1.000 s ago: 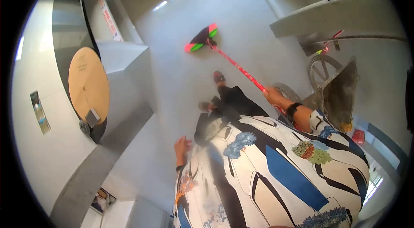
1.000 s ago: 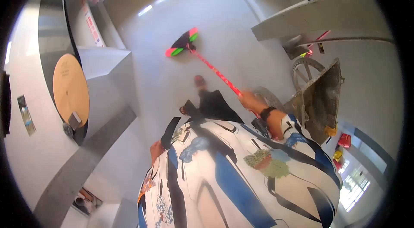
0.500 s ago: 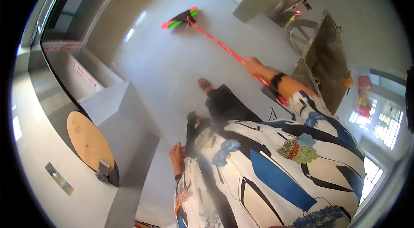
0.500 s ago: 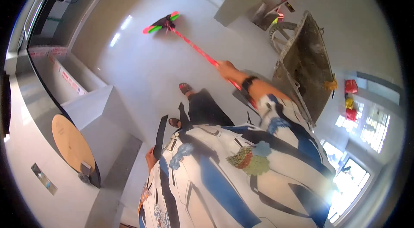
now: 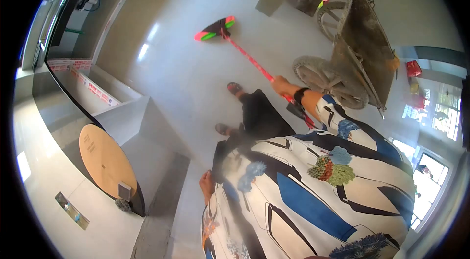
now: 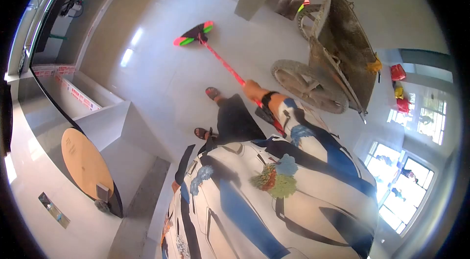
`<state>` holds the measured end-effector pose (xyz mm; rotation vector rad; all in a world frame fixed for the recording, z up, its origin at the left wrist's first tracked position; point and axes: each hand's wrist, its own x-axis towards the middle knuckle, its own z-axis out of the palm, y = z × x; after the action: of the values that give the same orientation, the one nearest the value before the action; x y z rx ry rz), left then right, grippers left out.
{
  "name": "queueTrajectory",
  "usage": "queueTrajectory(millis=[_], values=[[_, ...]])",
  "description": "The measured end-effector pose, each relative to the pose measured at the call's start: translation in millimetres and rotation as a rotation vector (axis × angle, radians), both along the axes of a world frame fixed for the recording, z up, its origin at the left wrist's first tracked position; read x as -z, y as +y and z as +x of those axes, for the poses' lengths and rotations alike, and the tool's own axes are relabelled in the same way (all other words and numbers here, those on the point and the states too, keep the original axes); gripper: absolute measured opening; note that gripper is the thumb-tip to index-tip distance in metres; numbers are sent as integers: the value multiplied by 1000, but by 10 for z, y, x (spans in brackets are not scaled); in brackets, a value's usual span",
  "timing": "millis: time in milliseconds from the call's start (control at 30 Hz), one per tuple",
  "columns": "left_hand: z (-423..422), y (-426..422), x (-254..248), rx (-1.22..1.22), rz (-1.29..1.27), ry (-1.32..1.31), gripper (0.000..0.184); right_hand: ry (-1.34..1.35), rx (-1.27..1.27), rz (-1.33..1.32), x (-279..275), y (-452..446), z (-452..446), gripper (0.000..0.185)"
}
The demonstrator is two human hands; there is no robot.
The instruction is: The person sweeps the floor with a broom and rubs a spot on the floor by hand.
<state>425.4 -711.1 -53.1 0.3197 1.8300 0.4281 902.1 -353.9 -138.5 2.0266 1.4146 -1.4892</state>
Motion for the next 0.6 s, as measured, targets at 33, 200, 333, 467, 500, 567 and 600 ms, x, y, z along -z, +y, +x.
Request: queueTrajectory(millis=[33, 200, 333, 467, 500, 567, 600], values=[[-17, -50, 67, -51, 4, -16, 46, 43, 10, 0, -106, -177, -14, 22], [-122, -39, 69, -128, -18, -25, 41, 150, 265, -147, -1069, -695, -210, 20], [-230, 186, -146, -105, -83, -3, 33, 270, 448, -235, -1293, -835, -180, 21], [-287, 438, -398, -67, -127, 17, 30, 271, 573, -214, -1553, -858, -247, 23], [-270, 522, -442, -51, -129, 22, 30, 291, 589, -181, -1549, -837, -228, 23], [-198, 671, -529, -17, -126, 28, 32, 240, 525, -125, -1421, -697, -190, 24], [-164, 736, -571, 7, -121, 40, 32, 193, 459, -76, -1267, -613, -189, 25]])
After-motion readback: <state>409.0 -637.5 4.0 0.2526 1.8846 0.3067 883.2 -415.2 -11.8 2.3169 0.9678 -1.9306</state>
